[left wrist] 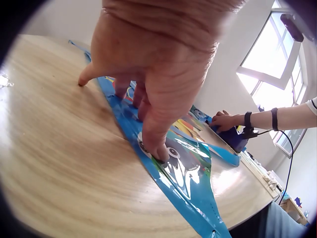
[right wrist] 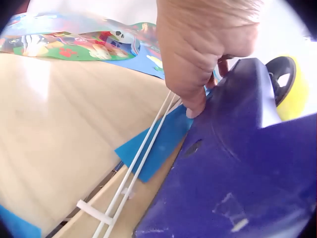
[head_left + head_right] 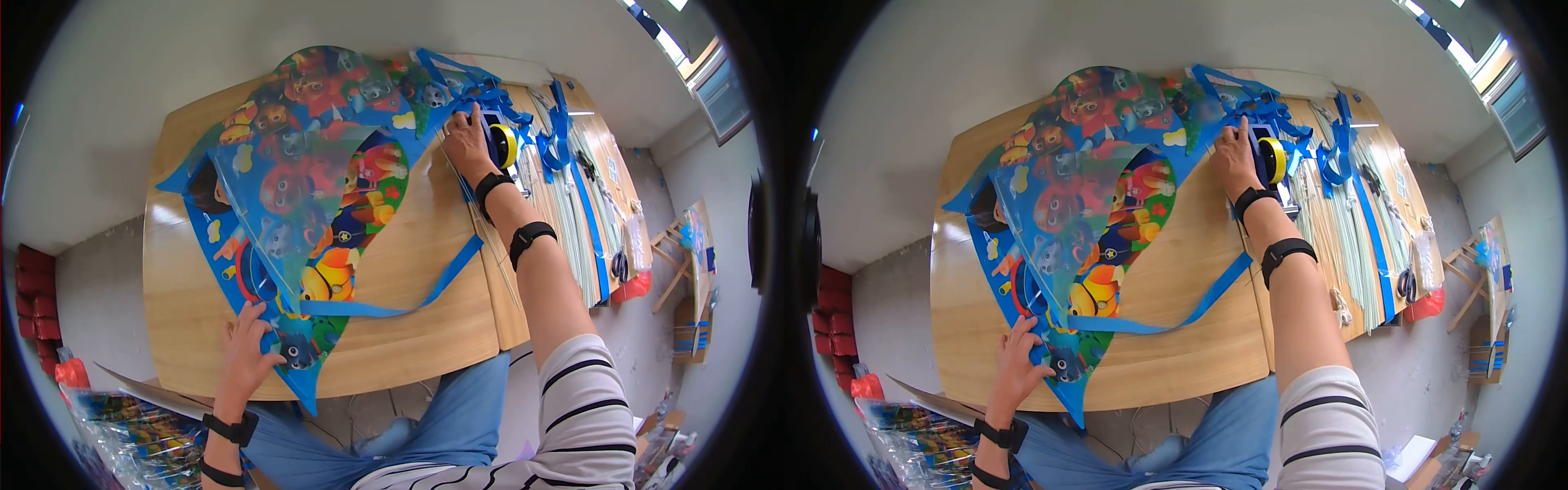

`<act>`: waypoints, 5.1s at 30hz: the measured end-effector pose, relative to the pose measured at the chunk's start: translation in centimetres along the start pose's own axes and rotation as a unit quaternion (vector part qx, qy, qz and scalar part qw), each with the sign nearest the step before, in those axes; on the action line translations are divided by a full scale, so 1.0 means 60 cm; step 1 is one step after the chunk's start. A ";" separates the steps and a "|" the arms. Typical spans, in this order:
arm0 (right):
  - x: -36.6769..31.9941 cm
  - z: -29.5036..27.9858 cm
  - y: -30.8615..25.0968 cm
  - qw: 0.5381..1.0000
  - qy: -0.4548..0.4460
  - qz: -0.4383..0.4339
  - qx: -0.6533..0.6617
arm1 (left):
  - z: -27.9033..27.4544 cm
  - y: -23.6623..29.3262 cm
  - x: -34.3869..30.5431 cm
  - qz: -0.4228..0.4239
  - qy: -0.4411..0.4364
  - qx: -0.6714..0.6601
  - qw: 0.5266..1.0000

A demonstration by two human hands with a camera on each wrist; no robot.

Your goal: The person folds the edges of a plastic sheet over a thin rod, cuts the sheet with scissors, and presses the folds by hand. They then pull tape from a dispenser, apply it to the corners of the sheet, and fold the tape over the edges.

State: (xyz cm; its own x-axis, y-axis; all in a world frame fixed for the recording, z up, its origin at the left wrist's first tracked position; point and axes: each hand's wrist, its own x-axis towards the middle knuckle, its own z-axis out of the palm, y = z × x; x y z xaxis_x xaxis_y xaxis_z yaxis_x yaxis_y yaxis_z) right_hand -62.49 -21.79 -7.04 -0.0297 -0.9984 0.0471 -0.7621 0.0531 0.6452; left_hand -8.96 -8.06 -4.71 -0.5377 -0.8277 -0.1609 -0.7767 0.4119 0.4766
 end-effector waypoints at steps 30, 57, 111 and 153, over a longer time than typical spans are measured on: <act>-0.581 -0.553 -0.236 0.234 -0.387 -0.105 0.886 | 0.018 -0.064 -0.029 0.067 0.142 0.115 0.981; -0.569 -0.459 -0.433 0.757 0.027 0.021 0.652 | 0.055 0.016 -0.240 -0.085 0.352 -0.167 0.917; -0.556 -0.445 -0.569 0.780 0.027 0.069 0.622 | 0.140 0.030 -0.229 -0.062 0.235 0.030 0.970; -0.265 -0.459 -0.578 0.766 -0.089 -0.164 0.615 | 0.139 0.031 -0.211 -0.122 0.204 0.058 0.970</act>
State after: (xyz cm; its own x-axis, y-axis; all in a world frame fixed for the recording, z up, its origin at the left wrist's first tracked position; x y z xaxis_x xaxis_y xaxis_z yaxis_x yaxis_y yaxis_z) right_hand -17.75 -7.28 -9.17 0.2901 -0.9467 -0.1402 -0.7776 -0.1478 -0.6112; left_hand -6.36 6.38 -8.99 -0.1765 -0.9782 0.1092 -0.9088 0.2046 0.3637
